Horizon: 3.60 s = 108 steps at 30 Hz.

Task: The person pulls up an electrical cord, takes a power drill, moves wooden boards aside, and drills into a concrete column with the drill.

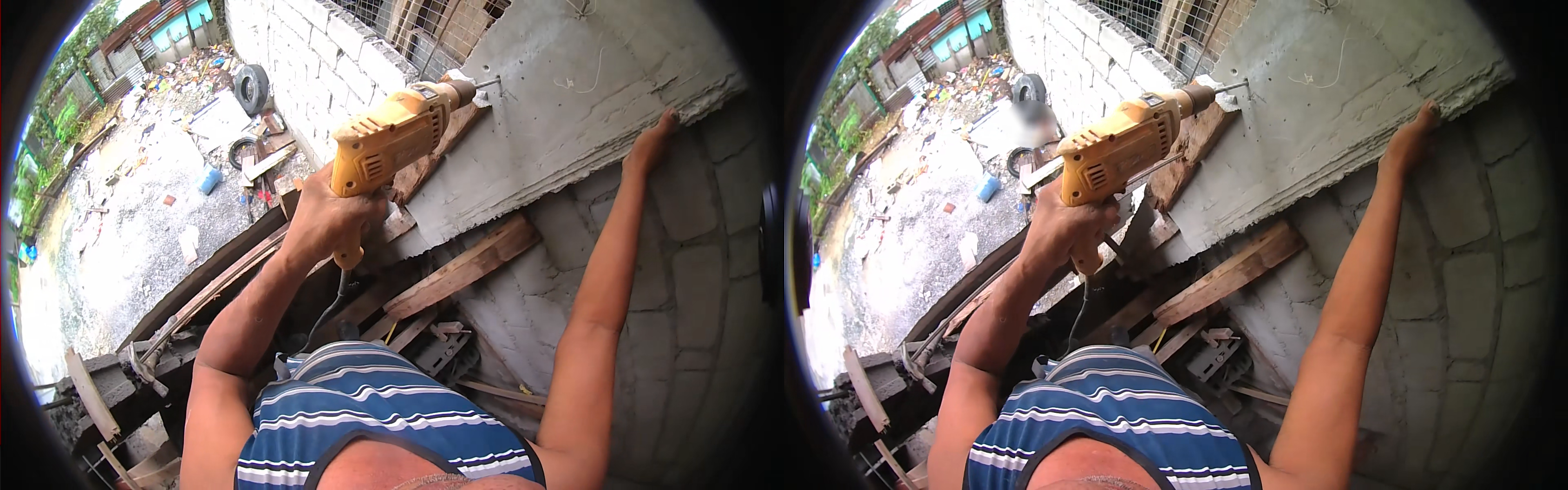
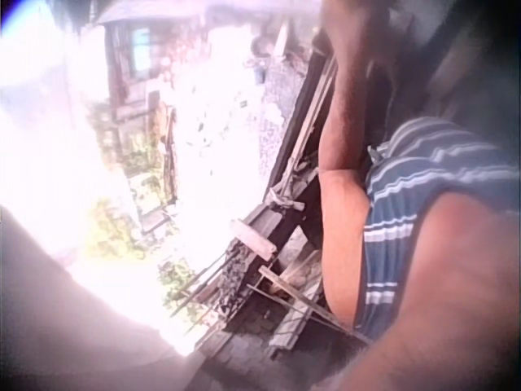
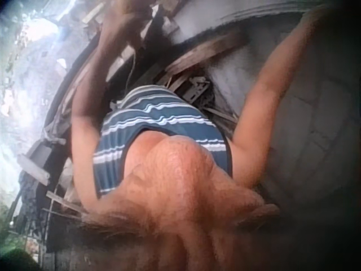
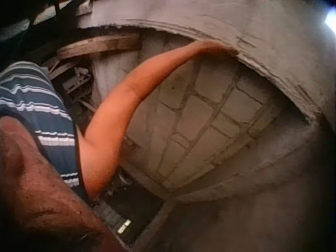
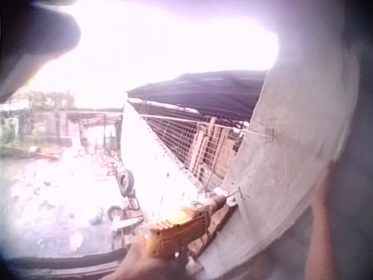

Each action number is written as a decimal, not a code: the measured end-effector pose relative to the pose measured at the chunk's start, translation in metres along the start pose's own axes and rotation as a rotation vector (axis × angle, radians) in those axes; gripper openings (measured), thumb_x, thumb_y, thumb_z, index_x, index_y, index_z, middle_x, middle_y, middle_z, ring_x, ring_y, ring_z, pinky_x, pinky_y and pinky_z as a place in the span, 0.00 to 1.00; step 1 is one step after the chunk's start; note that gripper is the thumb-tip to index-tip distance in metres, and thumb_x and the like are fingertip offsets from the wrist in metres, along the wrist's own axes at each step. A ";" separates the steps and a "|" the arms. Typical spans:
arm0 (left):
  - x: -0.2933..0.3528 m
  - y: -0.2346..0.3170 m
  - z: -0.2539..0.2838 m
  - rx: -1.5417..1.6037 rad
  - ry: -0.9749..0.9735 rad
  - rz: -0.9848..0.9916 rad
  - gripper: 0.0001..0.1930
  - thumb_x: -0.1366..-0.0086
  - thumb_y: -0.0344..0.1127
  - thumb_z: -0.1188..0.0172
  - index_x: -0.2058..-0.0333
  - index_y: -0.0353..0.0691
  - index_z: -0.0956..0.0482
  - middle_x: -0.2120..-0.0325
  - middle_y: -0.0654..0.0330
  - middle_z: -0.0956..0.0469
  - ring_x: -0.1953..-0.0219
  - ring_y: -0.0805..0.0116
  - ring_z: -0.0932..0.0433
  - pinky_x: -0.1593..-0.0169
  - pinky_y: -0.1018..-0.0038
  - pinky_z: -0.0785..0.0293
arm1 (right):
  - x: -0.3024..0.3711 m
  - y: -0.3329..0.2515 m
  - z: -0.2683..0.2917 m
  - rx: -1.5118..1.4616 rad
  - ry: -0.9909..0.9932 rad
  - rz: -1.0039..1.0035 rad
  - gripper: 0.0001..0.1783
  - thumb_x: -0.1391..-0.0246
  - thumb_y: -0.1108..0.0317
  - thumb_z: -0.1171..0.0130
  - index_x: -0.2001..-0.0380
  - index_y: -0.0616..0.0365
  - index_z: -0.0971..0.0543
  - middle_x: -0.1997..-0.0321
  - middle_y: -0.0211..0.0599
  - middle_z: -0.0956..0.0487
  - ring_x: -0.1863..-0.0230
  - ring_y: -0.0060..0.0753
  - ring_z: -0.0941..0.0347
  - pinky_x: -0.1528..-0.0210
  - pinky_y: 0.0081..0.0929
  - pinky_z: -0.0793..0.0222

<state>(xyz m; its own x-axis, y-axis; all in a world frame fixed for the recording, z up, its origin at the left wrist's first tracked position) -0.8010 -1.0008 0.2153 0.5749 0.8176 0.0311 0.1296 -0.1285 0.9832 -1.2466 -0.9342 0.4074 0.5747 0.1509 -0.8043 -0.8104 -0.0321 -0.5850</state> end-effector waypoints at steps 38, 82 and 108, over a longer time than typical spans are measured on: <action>-0.045 0.077 0.034 -0.390 -0.079 -0.047 0.14 0.45 0.26 0.35 0.58 0.34 0.20 0.73 0.61 0.19 0.76 0.75 0.22 0.71 0.75 0.22 | -0.001 0.005 -0.006 -0.072 0.003 0.000 0.40 0.30 0.42 0.57 0.29 0.65 0.42 0.24 0.49 0.41 0.26 0.44 0.43 0.28 0.35 0.48; -0.077 0.151 0.037 -0.792 -0.135 -0.097 0.17 0.52 0.27 0.34 0.62 0.27 0.21 0.77 0.58 0.20 0.80 0.72 0.21 0.73 0.73 0.21 | 0.003 -0.009 -0.001 -0.051 0.021 -0.138 0.39 0.33 0.42 0.52 0.32 0.62 0.34 0.28 0.48 0.34 0.31 0.41 0.36 0.32 0.33 0.40; -0.076 0.144 0.036 -0.718 -0.125 -0.099 0.16 0.50 0.27 0.33 0.61 0.30 0.19 0.77 0.59 0.20 0.79 0.72 0.21 0.72 0.73 0.21 | 0.001 -0.001 -0.005 -0.215 0.122 -0.063 0.36 0.35 0.45 0.47 0.36 0.63 0.29 0.32 0.43 0.29 0.32 0.35 0.34 0.32 0.31 0.42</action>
<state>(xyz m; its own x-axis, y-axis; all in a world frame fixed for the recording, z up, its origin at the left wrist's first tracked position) -0.7973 -1.1015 0.3482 0.6816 0.7305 -0.0423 -0.3507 0.3769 0.8573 -1.2442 -0.9387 0.4067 0.6434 0.0391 -0.7645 -0.7371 -0.2380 -0.6325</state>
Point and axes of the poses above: each hand's wrist, its own x-axis away from the middle knuckle, its own z-axis out of the back of the hand, y = z × x, the point moved 1 cm from there along -x, towards the middle knuckle
